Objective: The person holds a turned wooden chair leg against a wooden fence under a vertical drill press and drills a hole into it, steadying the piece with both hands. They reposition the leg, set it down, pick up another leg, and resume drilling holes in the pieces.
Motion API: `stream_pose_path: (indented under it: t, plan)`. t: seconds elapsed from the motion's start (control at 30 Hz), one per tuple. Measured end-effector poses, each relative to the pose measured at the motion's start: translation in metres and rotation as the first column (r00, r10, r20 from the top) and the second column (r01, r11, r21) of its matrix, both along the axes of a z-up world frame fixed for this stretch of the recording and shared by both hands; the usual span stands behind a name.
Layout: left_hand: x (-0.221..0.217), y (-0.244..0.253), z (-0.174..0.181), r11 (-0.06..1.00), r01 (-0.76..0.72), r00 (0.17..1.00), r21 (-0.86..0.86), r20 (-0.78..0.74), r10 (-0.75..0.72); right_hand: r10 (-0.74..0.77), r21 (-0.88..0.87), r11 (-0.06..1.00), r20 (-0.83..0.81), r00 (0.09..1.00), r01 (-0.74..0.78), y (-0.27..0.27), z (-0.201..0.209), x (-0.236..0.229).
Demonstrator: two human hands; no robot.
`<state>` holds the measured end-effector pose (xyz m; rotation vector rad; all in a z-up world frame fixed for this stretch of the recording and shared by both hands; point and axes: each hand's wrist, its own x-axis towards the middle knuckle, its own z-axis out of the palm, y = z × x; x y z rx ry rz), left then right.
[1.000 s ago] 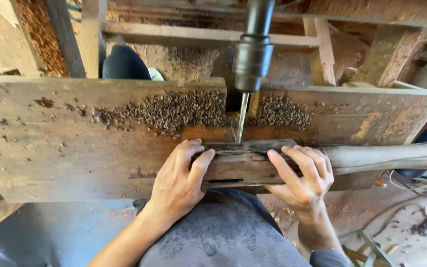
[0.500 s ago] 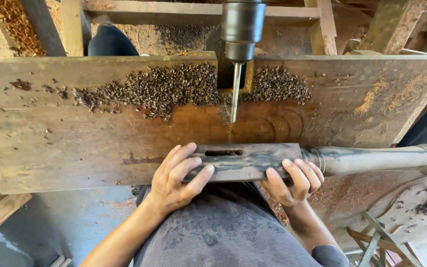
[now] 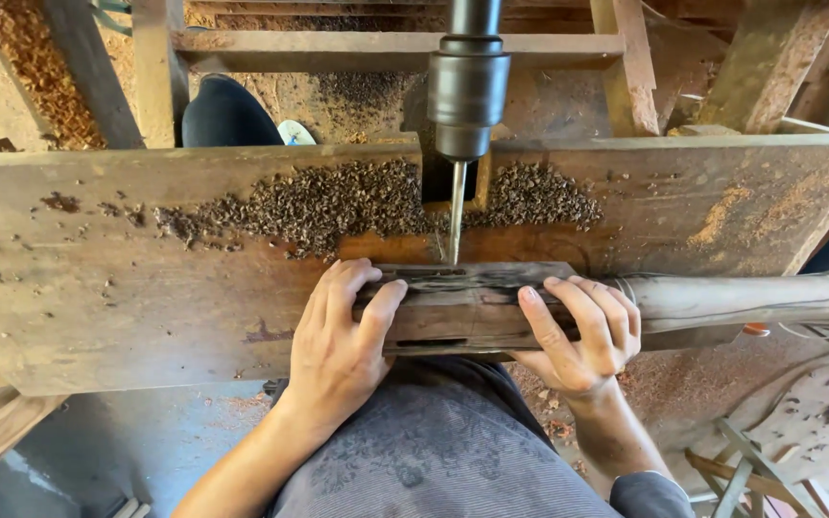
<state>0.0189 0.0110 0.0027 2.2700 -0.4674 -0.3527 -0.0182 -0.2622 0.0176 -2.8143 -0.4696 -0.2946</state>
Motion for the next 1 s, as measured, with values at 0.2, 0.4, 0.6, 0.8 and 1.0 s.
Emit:
stream_pose_path:
  t: [0.2,0.4,0.6,0.8,1.0]
  plan:
    - [0.009,-0.002,0.002,1.000,-0.005,1.000,0.000,0.002,0.005,-0.007,0.006,1.000,0.015,1.000,0.007,0.000,-0.002,0.010]
    - [0.017,-0.003,0.004,1.000,-0.010,1.000,0.003,-0.006,0.010,-0.010,0.006,1.000,0.002,1.000,0.009,-0.001,-0.001,0.014]
    - [0.020,-0.004,0.003,1.000,-0.021,1.000,0.012,0.007,0.021,-0.013,-0.008,1.000,-0.017,1.000,0.013,-0.001,0.003,0.023]
    - [0.034,-0.006,0.006,1.000,-0.029,1.000,-0.001,-0.001,0.029,-0.009,-0.012,1.000,-0.011,1.000,0.009,-0.001,0.003,0.037]
    - [0.016,-0.003,0.005,0.999,-0.034,0.999,0.013,-0.002,0.034,0.000,0.009,1.000,-0.020,1.000,0.000,0.001,0.008,0.029]
